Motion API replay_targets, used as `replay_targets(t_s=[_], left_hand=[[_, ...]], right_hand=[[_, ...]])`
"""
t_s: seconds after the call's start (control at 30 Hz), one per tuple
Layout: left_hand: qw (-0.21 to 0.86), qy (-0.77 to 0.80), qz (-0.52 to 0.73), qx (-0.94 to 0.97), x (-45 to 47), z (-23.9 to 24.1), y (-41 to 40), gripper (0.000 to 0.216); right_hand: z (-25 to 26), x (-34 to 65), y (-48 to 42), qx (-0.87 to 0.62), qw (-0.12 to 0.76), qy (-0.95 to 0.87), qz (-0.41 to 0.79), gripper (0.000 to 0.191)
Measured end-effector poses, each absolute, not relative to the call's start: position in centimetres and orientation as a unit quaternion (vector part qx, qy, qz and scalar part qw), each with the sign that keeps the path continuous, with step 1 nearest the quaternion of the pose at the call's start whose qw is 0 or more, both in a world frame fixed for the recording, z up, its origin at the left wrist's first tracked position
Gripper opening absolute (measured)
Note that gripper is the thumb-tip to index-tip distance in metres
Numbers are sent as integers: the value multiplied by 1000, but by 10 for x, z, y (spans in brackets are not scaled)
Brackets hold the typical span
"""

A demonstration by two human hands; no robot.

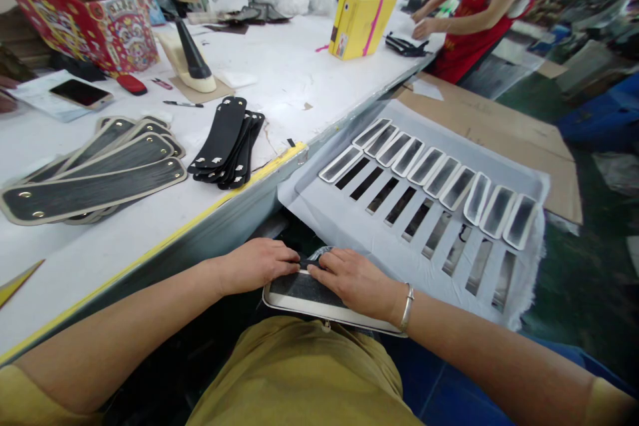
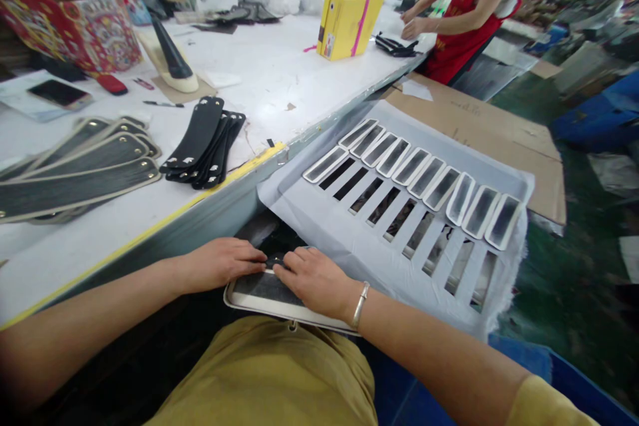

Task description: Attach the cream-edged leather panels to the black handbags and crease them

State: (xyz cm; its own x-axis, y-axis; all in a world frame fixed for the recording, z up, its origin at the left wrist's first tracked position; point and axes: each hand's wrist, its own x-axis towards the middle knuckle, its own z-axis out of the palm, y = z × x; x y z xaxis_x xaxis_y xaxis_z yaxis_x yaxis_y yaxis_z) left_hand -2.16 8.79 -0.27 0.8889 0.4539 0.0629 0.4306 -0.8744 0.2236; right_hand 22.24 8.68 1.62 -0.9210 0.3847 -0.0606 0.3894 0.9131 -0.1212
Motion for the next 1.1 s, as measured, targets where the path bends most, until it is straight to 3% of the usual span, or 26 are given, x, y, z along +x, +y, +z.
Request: replay_targets(t_s=[0.77,1.1], left_hand=[[36,291,-20,956,-3,16,66,17],[38,355,25,934,20,10,44,37]], right_hand=[[19,258,58,273,10,961,-43,28],[20,312,38,377,-57,921,-83,29]])
